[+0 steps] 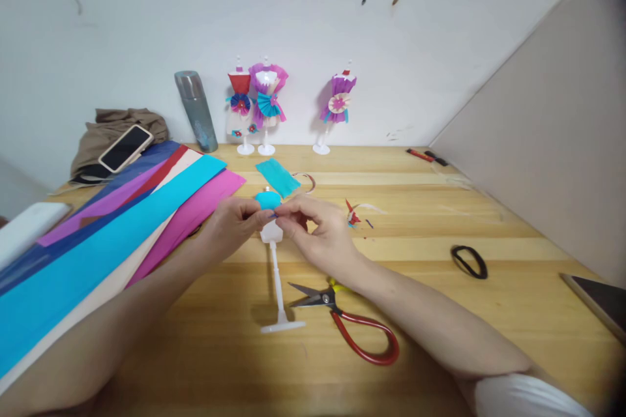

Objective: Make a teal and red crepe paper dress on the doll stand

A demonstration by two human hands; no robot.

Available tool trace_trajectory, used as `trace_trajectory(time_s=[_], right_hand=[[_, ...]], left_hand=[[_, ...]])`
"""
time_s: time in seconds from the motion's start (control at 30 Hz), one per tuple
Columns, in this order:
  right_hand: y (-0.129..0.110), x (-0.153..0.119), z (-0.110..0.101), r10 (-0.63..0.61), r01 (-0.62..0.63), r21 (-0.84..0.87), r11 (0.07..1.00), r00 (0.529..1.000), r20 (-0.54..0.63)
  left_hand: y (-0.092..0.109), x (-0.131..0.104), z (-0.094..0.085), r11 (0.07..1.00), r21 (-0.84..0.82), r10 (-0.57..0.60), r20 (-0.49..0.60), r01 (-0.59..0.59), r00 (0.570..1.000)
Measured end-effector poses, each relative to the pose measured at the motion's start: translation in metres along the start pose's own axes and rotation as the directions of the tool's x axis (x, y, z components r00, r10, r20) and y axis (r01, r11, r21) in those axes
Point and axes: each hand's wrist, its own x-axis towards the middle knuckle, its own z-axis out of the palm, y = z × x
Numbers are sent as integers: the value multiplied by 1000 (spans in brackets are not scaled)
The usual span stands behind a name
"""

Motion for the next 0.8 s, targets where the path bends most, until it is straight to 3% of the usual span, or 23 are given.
trace_trajectory(time_s=[0.1,0.23,0.43,0.53,0.63,0.73,0.8], right_hand=[[1,2,-2,-25,26,-17,1000,999,37],[2,6,-7,28,-31,48,998,997,73],[3,7,-17,92,-94,74,993,995,34],[3,11,-22,87,-86,-31,996,996,31],[0,22,-33,104,-68,-274,959,987,120],[-2,33,-54,269,-36,-620,783,919,287],[0,38,-71,471,35,-792,609,788,397]], left_hand=[[-1,0,1,1000,24,-13,11,13,1000],[-6,3,-2,998,50,-32,-22,33,999],[-11,8,-8,991,100,-77,-68,83,995],[-13,9,-10,986,127,-98,-70,106,993],[-17,11,-12,980,158,-109,-78,120,991],[-22,15,-15,973,202,-94,-84,109,992],[-25,17,-17,966,234,-88,-99,109,991]])
